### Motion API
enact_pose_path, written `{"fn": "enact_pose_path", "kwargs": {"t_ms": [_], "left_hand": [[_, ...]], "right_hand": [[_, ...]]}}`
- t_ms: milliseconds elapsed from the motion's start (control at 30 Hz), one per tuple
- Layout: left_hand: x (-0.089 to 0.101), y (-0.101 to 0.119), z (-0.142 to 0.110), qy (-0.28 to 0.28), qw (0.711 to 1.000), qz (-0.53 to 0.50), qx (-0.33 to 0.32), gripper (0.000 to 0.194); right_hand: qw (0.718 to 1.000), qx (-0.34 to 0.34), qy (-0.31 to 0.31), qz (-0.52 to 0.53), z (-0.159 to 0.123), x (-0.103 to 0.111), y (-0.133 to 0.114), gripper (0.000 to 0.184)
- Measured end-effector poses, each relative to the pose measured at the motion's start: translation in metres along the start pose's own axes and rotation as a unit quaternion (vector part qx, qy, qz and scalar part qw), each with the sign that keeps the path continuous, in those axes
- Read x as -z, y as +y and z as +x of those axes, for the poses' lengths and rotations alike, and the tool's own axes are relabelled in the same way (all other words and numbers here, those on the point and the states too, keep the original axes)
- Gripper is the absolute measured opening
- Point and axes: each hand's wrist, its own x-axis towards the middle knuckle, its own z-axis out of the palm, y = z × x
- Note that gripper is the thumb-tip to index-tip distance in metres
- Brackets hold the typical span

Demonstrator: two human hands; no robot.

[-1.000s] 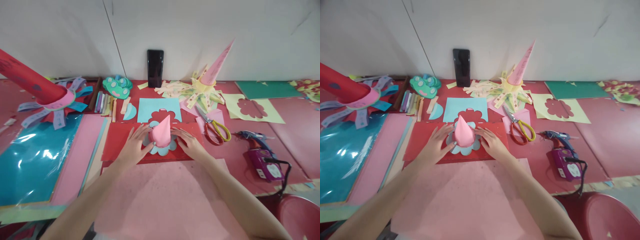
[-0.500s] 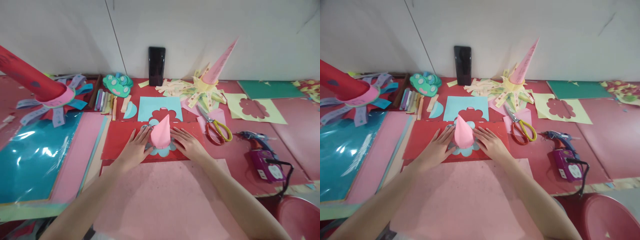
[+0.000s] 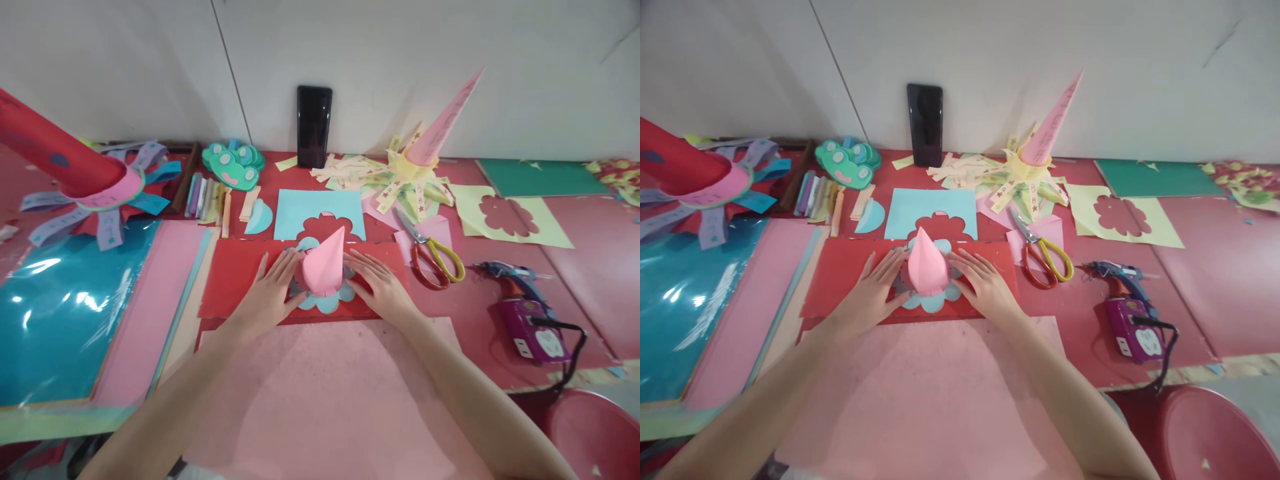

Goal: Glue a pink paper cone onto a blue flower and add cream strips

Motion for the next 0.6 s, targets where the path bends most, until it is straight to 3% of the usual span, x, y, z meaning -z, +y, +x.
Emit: {"fn": "enact_pose_path", "kwargs": {"t_ms": [367,600], "left_hand": [[-0.0055,-0.0034,-0.0013,0.010,1.000,0.002,0.002,0.079],[-0.0030,-0.0039,-0.0016,0.078,0.993,-0.048,0.075,0.078]], "right_hand": [[0.999,-0.027,0.023,0.027,0.0003,0.0002,-0.0034,0.039],[0.999,-0.026,0.013,0.032,0.0005,-0.0006,-0.0042,0.039]]}}
